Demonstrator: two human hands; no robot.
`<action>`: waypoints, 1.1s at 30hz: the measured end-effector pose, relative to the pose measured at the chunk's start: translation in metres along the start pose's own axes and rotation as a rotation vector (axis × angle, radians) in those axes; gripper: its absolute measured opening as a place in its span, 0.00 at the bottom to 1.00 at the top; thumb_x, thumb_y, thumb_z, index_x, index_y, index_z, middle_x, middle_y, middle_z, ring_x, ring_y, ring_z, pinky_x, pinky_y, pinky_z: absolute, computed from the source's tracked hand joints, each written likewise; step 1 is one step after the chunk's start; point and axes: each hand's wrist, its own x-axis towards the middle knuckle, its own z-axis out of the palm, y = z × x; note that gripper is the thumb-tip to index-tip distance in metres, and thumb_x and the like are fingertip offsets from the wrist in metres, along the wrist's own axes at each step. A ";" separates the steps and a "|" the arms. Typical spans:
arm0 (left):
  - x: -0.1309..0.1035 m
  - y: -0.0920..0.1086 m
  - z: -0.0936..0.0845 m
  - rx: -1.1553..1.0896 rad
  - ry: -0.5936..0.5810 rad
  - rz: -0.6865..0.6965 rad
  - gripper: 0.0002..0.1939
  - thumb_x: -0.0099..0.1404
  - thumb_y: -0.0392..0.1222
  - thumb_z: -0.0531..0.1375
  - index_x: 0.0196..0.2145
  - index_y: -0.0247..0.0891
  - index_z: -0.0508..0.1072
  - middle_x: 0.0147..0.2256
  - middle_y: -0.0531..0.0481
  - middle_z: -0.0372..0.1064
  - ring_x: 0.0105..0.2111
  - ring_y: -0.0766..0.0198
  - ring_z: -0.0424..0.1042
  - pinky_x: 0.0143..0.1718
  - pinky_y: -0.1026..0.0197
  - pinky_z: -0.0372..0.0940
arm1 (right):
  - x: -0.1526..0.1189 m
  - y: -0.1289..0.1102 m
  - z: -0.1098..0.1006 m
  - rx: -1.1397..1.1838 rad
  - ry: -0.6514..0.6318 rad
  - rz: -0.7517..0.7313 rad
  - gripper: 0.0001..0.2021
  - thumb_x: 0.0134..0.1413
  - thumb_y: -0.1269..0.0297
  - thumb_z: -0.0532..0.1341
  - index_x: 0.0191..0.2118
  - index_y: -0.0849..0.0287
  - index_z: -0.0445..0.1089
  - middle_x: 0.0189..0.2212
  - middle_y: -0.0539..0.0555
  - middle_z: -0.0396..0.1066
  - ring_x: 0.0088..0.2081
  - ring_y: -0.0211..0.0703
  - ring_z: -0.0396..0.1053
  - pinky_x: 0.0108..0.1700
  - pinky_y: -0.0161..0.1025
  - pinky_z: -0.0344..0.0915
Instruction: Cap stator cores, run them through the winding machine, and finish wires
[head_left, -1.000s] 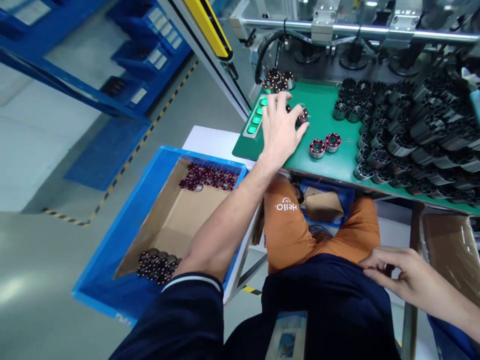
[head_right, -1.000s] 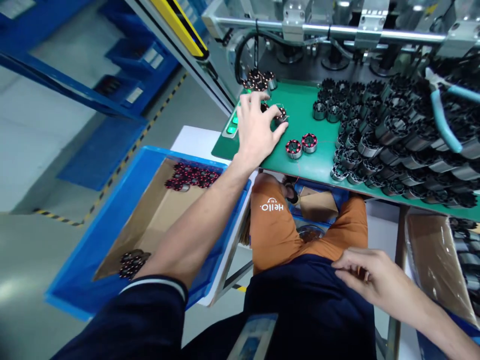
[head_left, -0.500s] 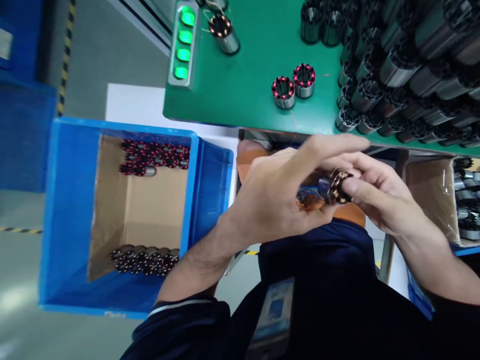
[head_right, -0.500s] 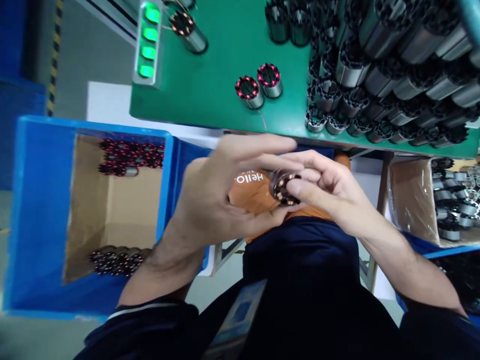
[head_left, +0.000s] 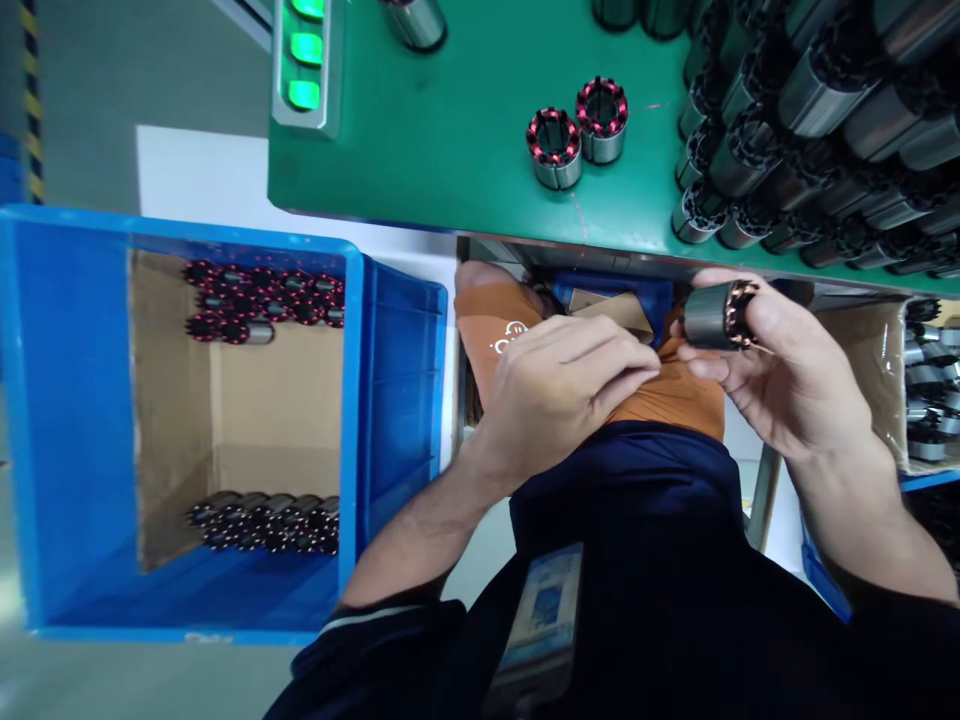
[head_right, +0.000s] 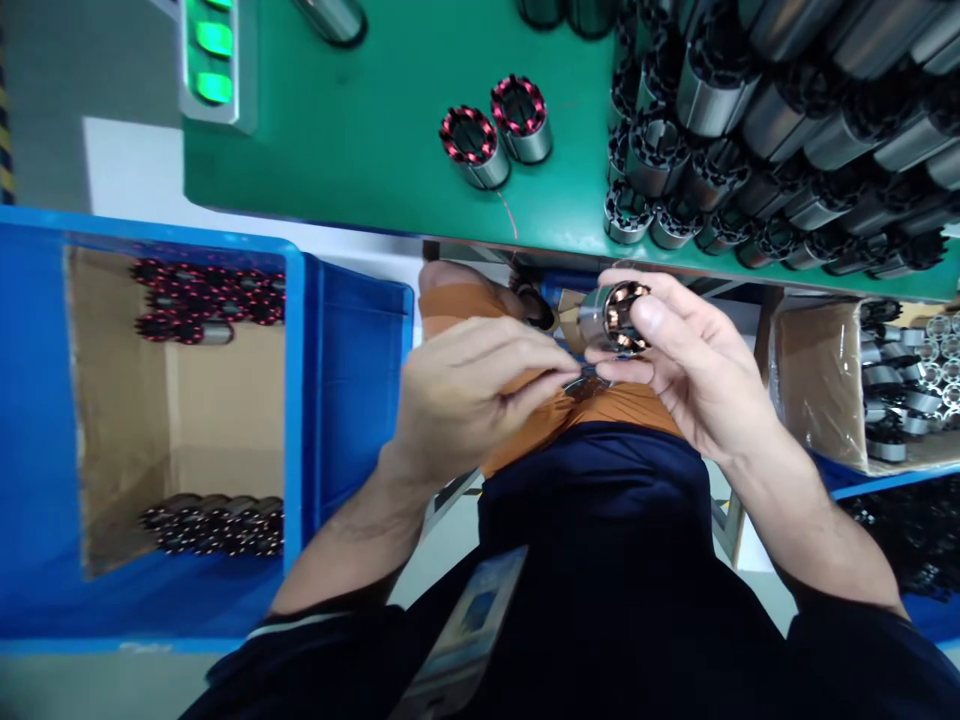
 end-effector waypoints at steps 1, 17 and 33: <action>-0.006 -0.005 0.004 0.011 -0.055 0.004 0.05 0.85 0.41 0.70 0.46 0.43 0.84 0.42 0.55 0.89 0.42 0.62 0.87 0.48 0.57 0.76 | -0.002 0.000 -0.002 -0.032 0.041 -0.031 0.22 0.64 0.47 0.82 0.59 0.42 0.83 0.49 0.49 0.86 0.48 0.48 0.89 0.52 0.42 0.90; 0.004 0.006 0.035 -0.805 0.212 -0.455 0.08 0.80 0.49 0.76 0.42 0.45 0.87 0.50 0.47 0.86 0.51 0.59 0.86 0.53 0.57 0.81 | 0.006 0.039 -0.003 -0.035 0.040 -0.411 0.18 0.65 0.47 0.84 0.55 0.45 0.88 0.44 0.50 0.90 0.42 0.46 0.90 0.47 0.41 0.90; -0.002 -0.003 0.042 -0.959 0.052 -0.700 0.20 0.77 0.62 0.76 0.42 0.42 0.85 0.46 0.46 0.84 0.42 0.61 0.82 0.42 0.59 0.78 | -0.003 0.053 -0.022 -0.134 0.005 -0.497 0.19 0.68 0.49 0.82 0.60 0.44 0.86 0.44 0.51 0.89 0.44 0.49 0.90 0.50 0.45 0.89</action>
